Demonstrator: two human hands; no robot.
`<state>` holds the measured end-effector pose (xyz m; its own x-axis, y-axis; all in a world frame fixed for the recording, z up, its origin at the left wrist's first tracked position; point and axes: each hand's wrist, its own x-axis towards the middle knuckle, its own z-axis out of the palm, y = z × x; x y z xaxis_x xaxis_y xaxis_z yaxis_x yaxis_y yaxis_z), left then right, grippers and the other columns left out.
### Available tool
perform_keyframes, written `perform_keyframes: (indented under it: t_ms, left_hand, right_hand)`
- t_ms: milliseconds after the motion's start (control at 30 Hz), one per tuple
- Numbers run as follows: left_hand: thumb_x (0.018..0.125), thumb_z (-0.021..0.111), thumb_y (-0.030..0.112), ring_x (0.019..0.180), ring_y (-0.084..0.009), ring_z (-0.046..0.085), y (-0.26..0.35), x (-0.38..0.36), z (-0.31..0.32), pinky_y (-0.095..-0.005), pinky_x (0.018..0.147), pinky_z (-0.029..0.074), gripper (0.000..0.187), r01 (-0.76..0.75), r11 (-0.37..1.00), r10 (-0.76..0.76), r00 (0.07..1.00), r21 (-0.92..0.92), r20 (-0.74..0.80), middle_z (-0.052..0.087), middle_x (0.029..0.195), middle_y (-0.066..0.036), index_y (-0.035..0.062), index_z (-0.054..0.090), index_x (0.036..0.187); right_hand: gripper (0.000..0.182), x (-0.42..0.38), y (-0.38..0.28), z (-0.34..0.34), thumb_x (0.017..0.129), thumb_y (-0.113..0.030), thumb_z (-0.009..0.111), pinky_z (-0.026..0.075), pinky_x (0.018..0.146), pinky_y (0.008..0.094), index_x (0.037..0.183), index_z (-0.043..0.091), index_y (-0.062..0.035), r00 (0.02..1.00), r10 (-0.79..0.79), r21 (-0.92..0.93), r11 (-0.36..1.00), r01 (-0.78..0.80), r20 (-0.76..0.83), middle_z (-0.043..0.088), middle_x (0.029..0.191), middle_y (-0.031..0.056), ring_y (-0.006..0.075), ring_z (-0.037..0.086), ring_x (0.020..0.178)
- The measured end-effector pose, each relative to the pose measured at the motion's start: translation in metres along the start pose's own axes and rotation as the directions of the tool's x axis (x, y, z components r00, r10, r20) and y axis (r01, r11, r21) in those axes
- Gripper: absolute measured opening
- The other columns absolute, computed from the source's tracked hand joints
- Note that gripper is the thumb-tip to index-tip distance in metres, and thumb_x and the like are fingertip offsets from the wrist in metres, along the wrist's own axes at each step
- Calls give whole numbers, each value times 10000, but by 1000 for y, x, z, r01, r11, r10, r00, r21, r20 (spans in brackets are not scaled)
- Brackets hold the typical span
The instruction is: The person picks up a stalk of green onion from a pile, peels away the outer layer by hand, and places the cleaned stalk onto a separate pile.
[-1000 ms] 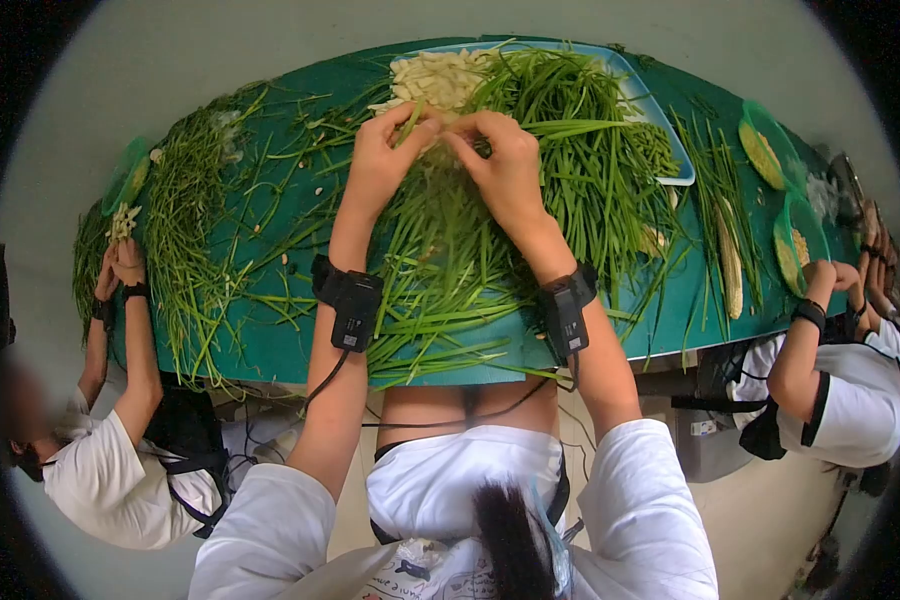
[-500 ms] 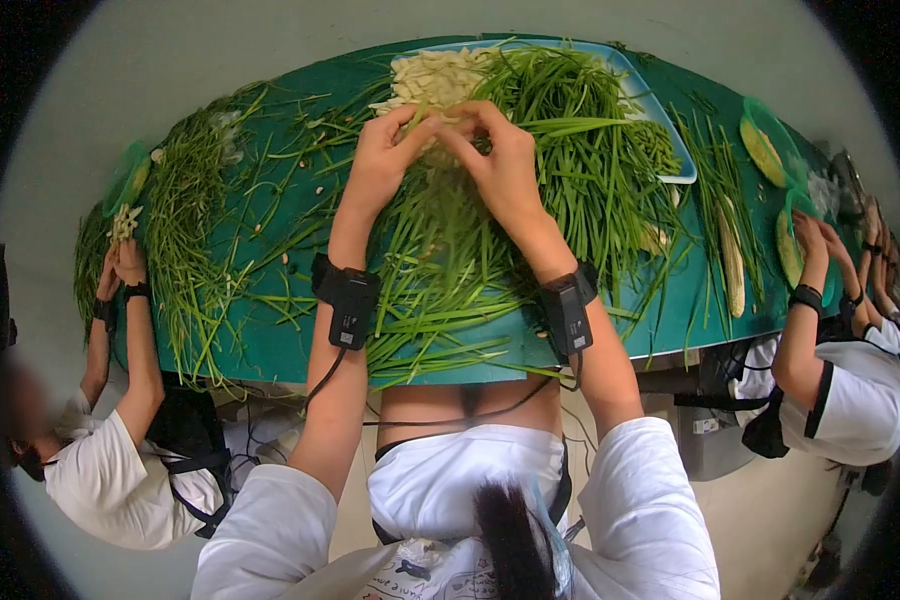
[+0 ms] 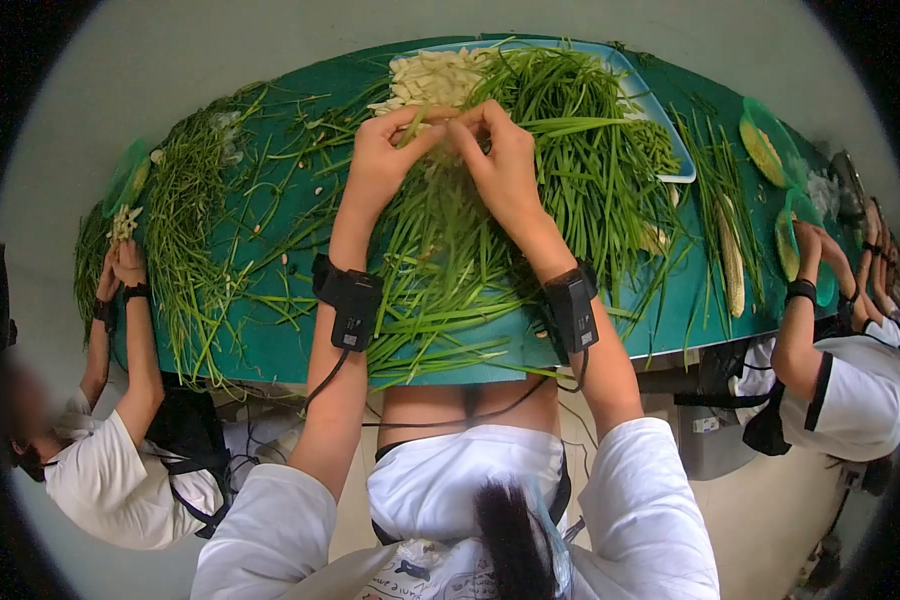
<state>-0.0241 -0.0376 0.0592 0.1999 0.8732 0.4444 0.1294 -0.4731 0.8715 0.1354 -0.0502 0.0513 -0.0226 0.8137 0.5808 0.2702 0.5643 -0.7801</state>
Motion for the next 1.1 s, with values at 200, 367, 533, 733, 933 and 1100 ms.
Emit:
perform_keyframes:
  t_ms: [200, 367, 533, 733, 933, 1100]
  left_hand:
    - [857, 662, 155, 769, -131, 621, -3, 1, -3, -305, 703, 488, 238, 41, 998, -41, 999, 42, -3, 694, 826, -91, 36, 723, 1054]
    - [898, 648, 128, 818, -79, 588, -2, 0, 3, -242, 751, 474, 246, -63, 998, 63, 998, -26, 13, 692, 944, -47, -27, 688, 1086]
    - [840, 686, 123, 721, -111, 568, -4, 2, 0, -263, 661, 452, 220, -103, 992, 106, 994, 77, -39, 679, 854, -59, 20, 723, 1031]
    - [815, 707, 109, 626, -71, 486, 7, -2, -2, -239, 561, 397, 228, -88, 985, 98, 993, 146, -62, 678, 822, -25, 40, 732, 1032]
    - [831, 702, 98, 618, -16, 420, 14, -2, 5, -199, 527, 342, 242, -53, 998, 54, 997, 15, -52, 693, 888, 29, 29, 722, 1062]
    - [827, 707, 104, 622, -14, 428, 14, -2, 1, -201, 525, 347, 245, -99, 992, 104, 993, 82, -63, 700, 878, 34, 30, 722, 1060]
  right_hand:
    - [131, 1, 5, 0, 897, -105, 629, 449, 581, 268, 872, 567, 7, 1000, -22, -35, 999, 22, 7, 647, 726, 70, 128, 602, 657]
    - [138, 0, 1, -1, 894, -103, 633, 446, 569, 266, 864, 562, 12, 999, -35, -18, 999, 35, 0, 645, 723, 73, 131, 606, 657]
    - [141, 0, -2, 0, 897, -98, 634, 454, 566, 262, 857, 558, 13, 999, -38, -35, 999, 37, -9, 644, 718, 76, 128, 615, 659]
    - [147, -1, -2, 0, 899, -103, 635, 453, 560, 255, 849, 555, 11, 1000, -28, -38, 999, 28, -6, 633, 710, 68, 120, 609, 653]
    - [144, 0, 2, -1, 892, -103, 637, 447, 552, 261, 848, 559, 9, 999, -46, -40, 998, 46, -2, 629, 709, 64, 117, 598, 643]
    - [148, -1, 0, 1, 889, -103, 639, 445, 556, 264, 843, 558, 12, 999, -30, -39, 999, 29, -16, 627, 706, 72, 122, 596, 637]
